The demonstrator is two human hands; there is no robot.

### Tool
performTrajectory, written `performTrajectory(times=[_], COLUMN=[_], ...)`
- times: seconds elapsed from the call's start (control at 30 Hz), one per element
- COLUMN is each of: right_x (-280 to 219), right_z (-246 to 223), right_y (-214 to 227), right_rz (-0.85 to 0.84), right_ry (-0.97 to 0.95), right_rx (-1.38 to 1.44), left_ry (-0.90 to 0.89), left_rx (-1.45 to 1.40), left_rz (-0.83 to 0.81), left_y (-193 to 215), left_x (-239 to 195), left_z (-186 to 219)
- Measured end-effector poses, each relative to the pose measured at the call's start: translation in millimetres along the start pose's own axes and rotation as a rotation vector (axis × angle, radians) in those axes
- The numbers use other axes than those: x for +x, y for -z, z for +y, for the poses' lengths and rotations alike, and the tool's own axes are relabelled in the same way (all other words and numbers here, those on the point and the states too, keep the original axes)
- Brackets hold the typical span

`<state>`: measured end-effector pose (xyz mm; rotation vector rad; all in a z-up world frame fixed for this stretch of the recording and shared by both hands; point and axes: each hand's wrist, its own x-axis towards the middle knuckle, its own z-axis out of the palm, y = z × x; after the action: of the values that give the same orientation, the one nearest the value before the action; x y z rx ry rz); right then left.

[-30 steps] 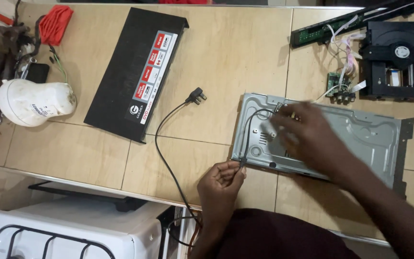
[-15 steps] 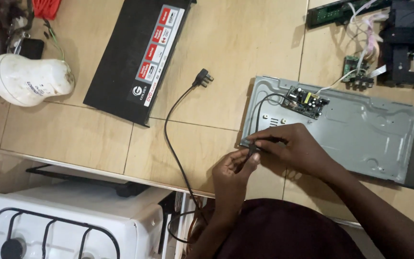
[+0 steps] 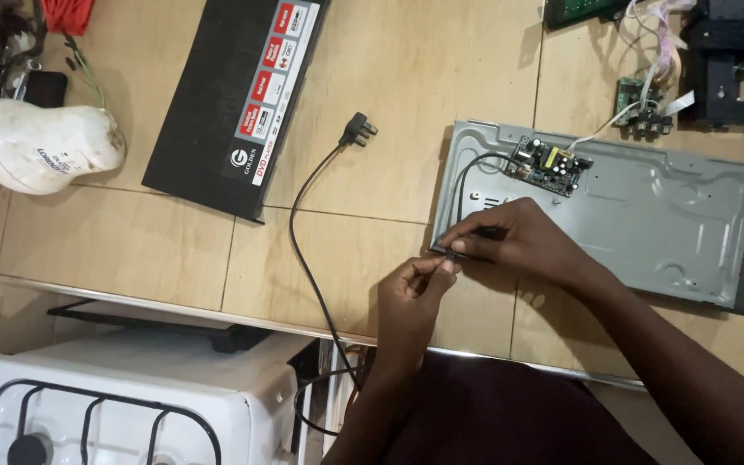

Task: The person repairs a disassembled DVD player on a wooden table. They connect a power cable to the circuit board, adjust internal components, and use a screwdriver to tighten screws on the board.

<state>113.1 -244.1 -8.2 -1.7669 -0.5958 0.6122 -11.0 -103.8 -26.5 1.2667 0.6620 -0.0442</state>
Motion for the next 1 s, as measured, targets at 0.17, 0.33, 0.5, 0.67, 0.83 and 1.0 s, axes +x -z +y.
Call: performTrajectory(times=[0.17,0.33,0.5,0.67,0.83,1.0], right_x=[1.3,-0.6,-0.5,-6.9,-21.5,-23.0], right_z=[4.1,9.6,6.5,-23.6,15.8,24.7], right_y=[-2.1,-5.8,-2.2,-10.3,-15.3,-10.5], right_rz=[-0.002,-0.014,-0.014,-0.025,0.061,0.029], right_ry=[0.06,0.155,0.209,0.128,0.257,0.337], right_rx=[0.02,-0.01,-0.05,-0.35,-0.411,-0.437], left_ry=[-0.045,0.005,-0.047,-0.311,-0.198,-0.237], left_rx=[0.056,0.006,0.216,0.501,0.473,0.448], left_rz=[-0.061,-0.041,0.007,0.099,0.03,0.026], left_y=[4.3,-2.0,4.9,6.5,12.3,11.6], left_x=[4.5,3.7,4.1,12.1,19.1,17.2], left_z=[-3.9,-2.7,2.7,1.4,-5.8,-7.5])
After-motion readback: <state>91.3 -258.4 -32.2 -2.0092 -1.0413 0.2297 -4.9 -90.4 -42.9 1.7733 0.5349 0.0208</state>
